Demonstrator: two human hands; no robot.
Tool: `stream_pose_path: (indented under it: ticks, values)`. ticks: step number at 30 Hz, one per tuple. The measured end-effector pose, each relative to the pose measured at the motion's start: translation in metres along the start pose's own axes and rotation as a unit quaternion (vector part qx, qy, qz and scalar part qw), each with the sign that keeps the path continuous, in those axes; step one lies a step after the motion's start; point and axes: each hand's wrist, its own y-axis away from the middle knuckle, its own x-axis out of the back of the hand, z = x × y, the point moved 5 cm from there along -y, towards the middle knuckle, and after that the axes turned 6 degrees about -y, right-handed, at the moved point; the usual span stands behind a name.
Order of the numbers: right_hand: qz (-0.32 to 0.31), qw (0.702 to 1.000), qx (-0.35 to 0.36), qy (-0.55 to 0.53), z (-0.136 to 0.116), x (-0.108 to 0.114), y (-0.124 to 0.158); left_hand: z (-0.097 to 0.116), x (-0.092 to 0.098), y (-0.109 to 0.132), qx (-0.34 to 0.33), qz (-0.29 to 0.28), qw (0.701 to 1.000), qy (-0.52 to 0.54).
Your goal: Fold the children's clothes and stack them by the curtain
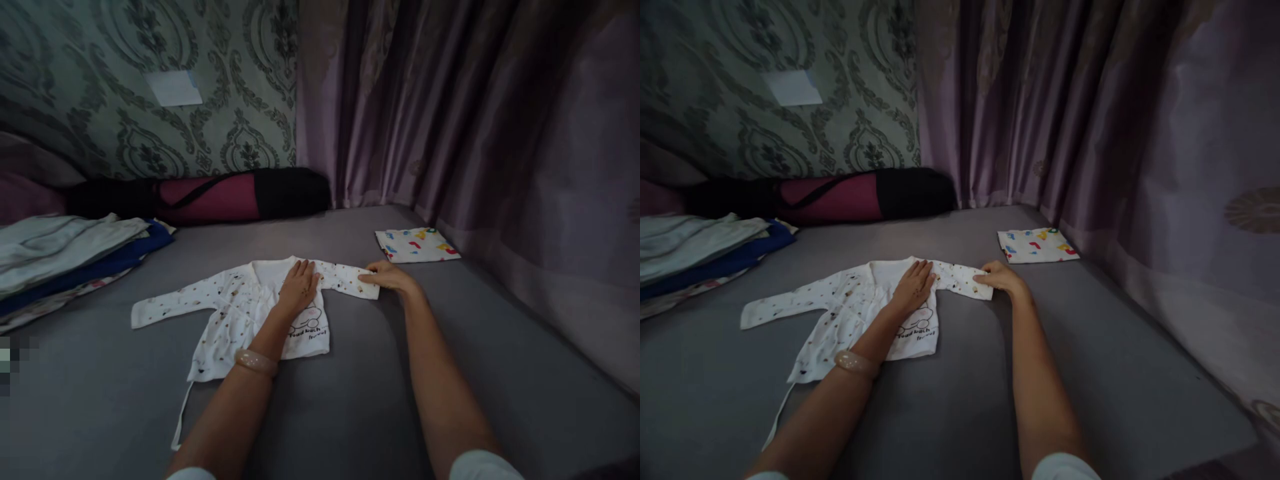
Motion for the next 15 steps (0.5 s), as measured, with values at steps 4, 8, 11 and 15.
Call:
stream_pose_path:
  ticks: [4,8,11,15]
  values:
    - [0.035,0.999,-0.006,-0.009,0.004,0.008,0.001,0.001,0.003,0.0,-0.001,0.001,1.0,-0.002]
    - [0.106,0.984,-0.02,-0.143,0.0,0.004,-0.001,0.004,0.007,0.001,0.002,-0.018,1.0,-0.007]
    - [0.09,0.979,-0.041,-0.179,-0.004,-0.001,0.002,0.006,0.011,0.002,0.023,-0.055,0.998,-0.012]
    - [0.077,0.984,-0.053,-0.152,0.001,0.01,0.011,0.008,0.016,0.005,0.059,-0.093,0.994,-0.02]
